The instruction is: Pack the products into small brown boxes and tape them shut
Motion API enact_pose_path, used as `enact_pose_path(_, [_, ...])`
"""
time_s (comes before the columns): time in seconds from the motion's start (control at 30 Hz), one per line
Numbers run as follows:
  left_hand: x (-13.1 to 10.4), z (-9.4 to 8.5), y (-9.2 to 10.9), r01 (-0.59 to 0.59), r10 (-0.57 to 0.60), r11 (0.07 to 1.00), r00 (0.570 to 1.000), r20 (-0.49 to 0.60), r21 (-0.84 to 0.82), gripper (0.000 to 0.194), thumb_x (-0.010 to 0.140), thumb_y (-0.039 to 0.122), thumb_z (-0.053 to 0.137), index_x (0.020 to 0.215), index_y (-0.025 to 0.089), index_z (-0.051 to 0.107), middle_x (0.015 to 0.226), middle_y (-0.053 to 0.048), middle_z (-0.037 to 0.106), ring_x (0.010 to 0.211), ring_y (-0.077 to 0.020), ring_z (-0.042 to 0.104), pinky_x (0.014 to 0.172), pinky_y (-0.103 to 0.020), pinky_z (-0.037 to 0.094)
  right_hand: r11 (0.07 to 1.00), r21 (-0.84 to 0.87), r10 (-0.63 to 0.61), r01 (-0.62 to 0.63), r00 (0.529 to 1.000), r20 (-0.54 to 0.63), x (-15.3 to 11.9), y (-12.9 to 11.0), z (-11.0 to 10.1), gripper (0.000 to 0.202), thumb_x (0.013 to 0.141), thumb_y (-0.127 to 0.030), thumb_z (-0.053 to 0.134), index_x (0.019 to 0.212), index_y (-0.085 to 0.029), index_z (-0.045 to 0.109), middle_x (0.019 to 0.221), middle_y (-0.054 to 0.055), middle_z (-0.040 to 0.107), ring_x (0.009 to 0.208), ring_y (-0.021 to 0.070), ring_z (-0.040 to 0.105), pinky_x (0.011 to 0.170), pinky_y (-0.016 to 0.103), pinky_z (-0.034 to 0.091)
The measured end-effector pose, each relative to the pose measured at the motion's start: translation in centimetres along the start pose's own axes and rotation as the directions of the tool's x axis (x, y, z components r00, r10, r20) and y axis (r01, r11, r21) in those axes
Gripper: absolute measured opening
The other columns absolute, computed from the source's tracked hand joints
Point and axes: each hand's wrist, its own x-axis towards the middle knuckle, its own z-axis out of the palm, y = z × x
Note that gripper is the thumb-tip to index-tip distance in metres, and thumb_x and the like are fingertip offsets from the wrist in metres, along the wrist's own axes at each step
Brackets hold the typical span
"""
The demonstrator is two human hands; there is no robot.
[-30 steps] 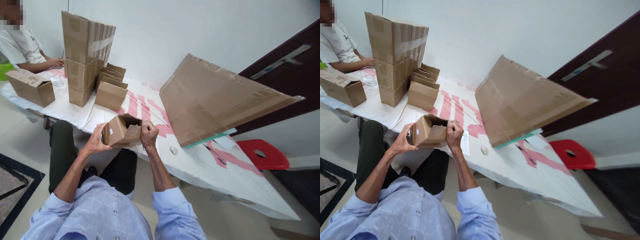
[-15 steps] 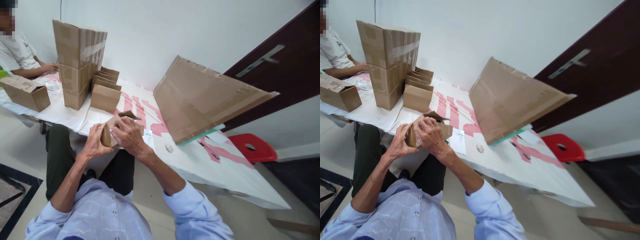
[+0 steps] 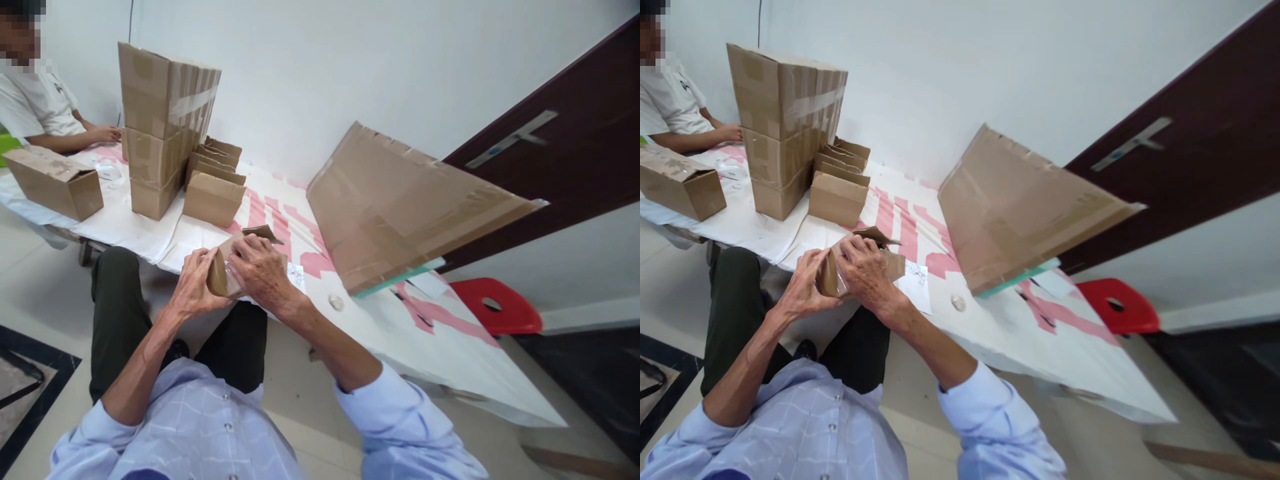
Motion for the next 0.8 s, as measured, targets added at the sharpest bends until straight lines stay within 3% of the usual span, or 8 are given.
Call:
enact_pose_path(0.43, [-0.1,-0.1,0.2,0.012,-0.011,1.000,1.000,0.019,-0.008,0.110,0.062,0.033,0.093,0.159,0.026,0.041,0.144,-0.014,0.050,0.134,-0.0381,0.051,0.117,-0.058,0.046,0.997,-0.007,0.079,-0.079,0.994,0.080,1.1,-0.6,0.6,0.019,0.101,-0.013,0.058,0.101,-0.016,0.076,0.101,0.014,0.070,0.101,0.0298,0.053,0.086,0.042,0.037])
enact_pose_path(0.67, [-0.1,-0.2,0.4,0.027,-0.027,1.000,0.999,0.026,-0.009,0.109,0.064,0.037,0.093,0.158,0.023,0.042,0.144,-0.016,0.051,0.135,-0.0392,0.051,0.118,-0.059,0.046,0.996,-0.065,0.071,-0.067,0.995,0.067,1.4,-0.9,1.1,0.025,0.097,-0.004,0.053,0.099,-0.015,0.075,0.098,0.015,0.070,0.097,0.0302,0.052,0.084,0.043,0.035])
enact_pose_path(0.8, [-0.2,-0.1,0.2,0.014,-0.014,1.000,1.000,0.018,0.000,0.107,0.065,0.038,0.093,0.158,0.020,0.042,0.143,-0.017,0.051,0.135,-0.0394,0.051,0.118,-0.059,0.046,0.997,-0.018,0.070,-0.069,0.996,0.062,1.2,-0.8,1.1,0.022,0.100,-0.009,0.055,0.097,-0.016,0.075,0.098,0.014,0.070,0.097,0.0295,0.052,0.083,0.042,0.035])
